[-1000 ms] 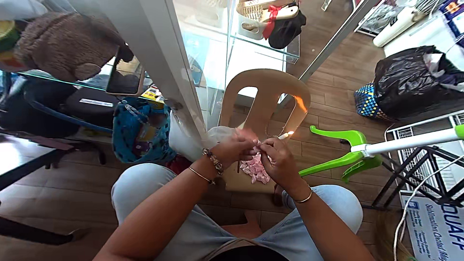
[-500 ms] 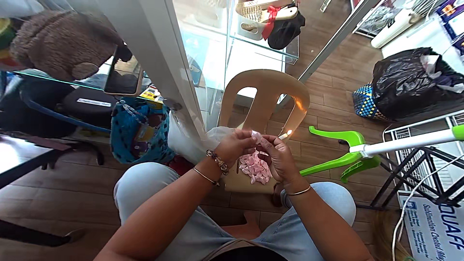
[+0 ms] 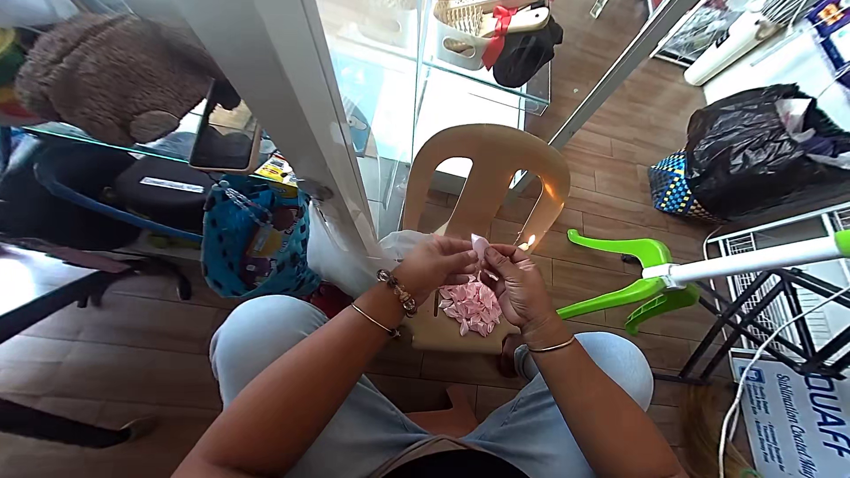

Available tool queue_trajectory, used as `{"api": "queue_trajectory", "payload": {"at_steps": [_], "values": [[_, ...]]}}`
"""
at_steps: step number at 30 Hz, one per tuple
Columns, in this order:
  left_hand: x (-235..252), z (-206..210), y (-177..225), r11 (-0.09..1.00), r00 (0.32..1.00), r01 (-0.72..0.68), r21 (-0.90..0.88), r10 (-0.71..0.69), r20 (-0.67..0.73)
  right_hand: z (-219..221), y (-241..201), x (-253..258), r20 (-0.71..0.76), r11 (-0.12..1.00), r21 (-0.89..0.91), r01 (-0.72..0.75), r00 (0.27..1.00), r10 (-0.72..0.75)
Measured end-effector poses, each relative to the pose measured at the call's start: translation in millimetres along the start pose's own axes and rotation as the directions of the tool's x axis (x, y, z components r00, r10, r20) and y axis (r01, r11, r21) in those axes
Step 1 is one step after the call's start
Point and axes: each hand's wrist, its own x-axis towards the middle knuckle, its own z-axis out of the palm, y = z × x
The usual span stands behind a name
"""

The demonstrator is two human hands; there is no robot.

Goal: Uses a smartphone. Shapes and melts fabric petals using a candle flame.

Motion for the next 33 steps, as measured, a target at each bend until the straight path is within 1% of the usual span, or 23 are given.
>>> {"api": "queue_trajectory", "payload": {"at_steps": [1, 2, 3, 4, 5, 6, 7, 8, 10, 12, 17, 22, 24, 25, 26, 27, 29, 31, 33], "values": [[-0.5, -1.3, 1.3, 1.0, 0.999, 0.025, 0.013, -0.025, 0.037, -4.8, 2.0, 0.6, 0.028, 0.977, -0.15, 0.151, 0.989, -0.148], [-1.1, -1.7, 2.1, 0.999, 0.997, 0.045, 0.012, -0.046, 0.067, -10.5, 3.8, 1.2, 0.093, 0.889, -0.316, 0.332, 0.943, -0.319], [-1.8, -1.3, 2.8, 0.998, 0.994, 0.063, -0.001, -0.063, 0.085, -15.4, 4.4, 1.7, 0.19, 0.727, -0.459, 0.51, 0.856, -0.481], [-2.5, -1.1, 3.9, 0.997, 0.992, 0.076, -0.017, -0.074, 0.1, -19.4, 4.3, 2.7, 0.305, 0.518, -0.548, 0.656, 0.734, -0.607], [-2.8, -1.2, 4.6, 0.996, 0.991, 0.081, -0.035, -0.077, 0.107, -22.8, 3.9, 3.5, 0.415, 0.318, -0.58, 0.75, 0.608, -0.677], [-3.2, -1.4, 5.0, 0.995, 0.991, 0.079, -0.053, -0.073, 0.11, -25.7, 4.0, 3.7, 0.5, 0.156, -0.587, 0.794, 0.507, -0.702], [-3.4, -2.1, 5.3, 0.995, 0.991, 0.074, -0.069, -0.066, 0.113, -28.3, 4.7, 3.2, 0.559, 0.046, -0.585, 0.809, 0.443, -0.701], [-3.7, -3.2, 5.6, 0.994, 0.991, 0.069, -0.085, -0.058, 0.118, -30.6, 5.8, 2.6, 0.595, -0.02, -0.579, 0.815, 0.406, -0.694], [-5.5, -4.2, 7.0, 0.994, 0.99, 0.047, -0.094, -0.034, 0.135, -34.0, 7.8, 2.0, 0.625, -0.08, -0.566, 0.82, 0.364, -0.69], [-5.7, -4.7, 7.2, 0.994, 0.989, 0.032, -0.106, -0.017, 0.144, -35.9, 7.9, 2.3, 0.638, -0.113, -0.559, 0.821, 0.34, -0.691], [-5.0, -3.2, 4.0, 0.995, 0.994, -0.034, -0.09, 0.043, 0.099, -36.3, 7.0, 3.1, 0.647, -0.151, -0.552, 0.82, 0.308, -0.697], [-8.6, 3.0, 7.1, 0.992, 0.992, -0.126, 0.012, 0.125, 0.006, -35.0, 6.9, 4.3, 0.657, -0.169, -0.549, 0.819, 0.297, -0.693], [-9.9, 3.6, 6.9, 0.983, 0.985, -0.171, 0.066, 0.171, -0.003, -33.5, 6.9, 4.6, 0.653, -0.162, -0.555, 0.816, 0.307, -0.693], [-10.4, 3.6, 6.2, 0.976, 0.981, -0.195, 0.098, 0.196, -0.002, -32.2, 7.6, 4.4, 0.643, -0.136, -0.563, 0.815, 0.329, -0.692], [-10.2, 3.1, 4.4, 0.963, 0.973, -0.23, 0.138, 0.232, 0.008, -30.4, 8.5, 3.5, 0.623, -0.081, -0.573, 0.816, 0.368, -0.69], [-8.8, 2.1, 1.5, 0.943, 0.96, -0.278, 0.185, 0.279, 0.022, -27.9, 9.3, 1.8, 0.589, 0.009, -0.578, 0.816, 0.425, -0.687], [-7.7, 0.7, -1.6, 0.898, 0.934, -0.355, 0.262, 0.352, 0.061, -22.5, 10.3, -2.0, 0.497, 0.239, -0.56, 0.793, 0.553, -0.669], [-7.5, 0.3, -2.4, 0.872, 0.916, -0.402, 0.278, 0.388, 0.105, -19.6, 10.5, -5.3, 0.402, 0.435, -0.529, 0.729, 0.666, -0.629], [-7.0, -0.2, -2.1, 0.857, 0.902, -0.432, 0.281, 0.409, 0.139, -17.5, 9.5, -7.9, 0.335, 0.554, -0.507, 0.66, 0.743, -0.579]]}}
